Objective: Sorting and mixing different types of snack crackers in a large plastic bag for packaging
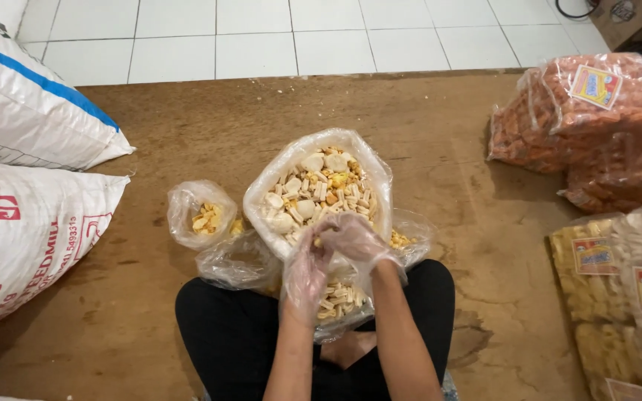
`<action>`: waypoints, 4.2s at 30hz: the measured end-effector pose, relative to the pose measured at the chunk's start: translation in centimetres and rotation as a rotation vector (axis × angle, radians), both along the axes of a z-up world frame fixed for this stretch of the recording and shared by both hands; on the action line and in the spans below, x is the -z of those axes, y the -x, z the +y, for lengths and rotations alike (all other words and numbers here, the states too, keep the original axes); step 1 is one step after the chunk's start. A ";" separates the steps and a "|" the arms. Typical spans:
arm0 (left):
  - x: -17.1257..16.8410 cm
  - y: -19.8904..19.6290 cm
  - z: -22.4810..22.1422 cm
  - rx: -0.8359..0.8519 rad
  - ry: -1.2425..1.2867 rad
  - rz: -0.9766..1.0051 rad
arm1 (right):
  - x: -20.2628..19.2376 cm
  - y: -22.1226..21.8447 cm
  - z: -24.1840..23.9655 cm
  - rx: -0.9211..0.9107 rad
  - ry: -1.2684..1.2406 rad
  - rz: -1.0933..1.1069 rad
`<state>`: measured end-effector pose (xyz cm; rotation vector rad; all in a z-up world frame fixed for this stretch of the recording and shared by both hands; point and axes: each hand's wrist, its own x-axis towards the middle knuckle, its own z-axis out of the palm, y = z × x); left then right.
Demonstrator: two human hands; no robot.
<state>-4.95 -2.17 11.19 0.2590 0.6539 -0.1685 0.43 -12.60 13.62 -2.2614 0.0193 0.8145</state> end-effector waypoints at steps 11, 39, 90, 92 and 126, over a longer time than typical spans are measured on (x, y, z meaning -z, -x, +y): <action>3.1 -0.7 -0.9 0.352 -0.236 -0.249 | 6.9 3.1 -1.9 0.435 -0.372 -0.692; 4.9 -0.2 0.2 -0.073 0.007 -0.068 | 6.9 4.5 -11.1 0.735 -0.002 -0.333; 6.0 1.7 -1.9 0.000 0.015 -0.078 | 5.4 5.7 -3.8 0.313 -0.273 -0.518; 5.6 1.7 -1.1 -0.003 0.044 -0.046 | 5.5 5.9 -6.0 0.498 -0.067 -0.489; 0.4 2.8 -0.5 0.111 -0.386 -0.130 | 5.8 4.9 -4.6 0.237 -0.450 -0.403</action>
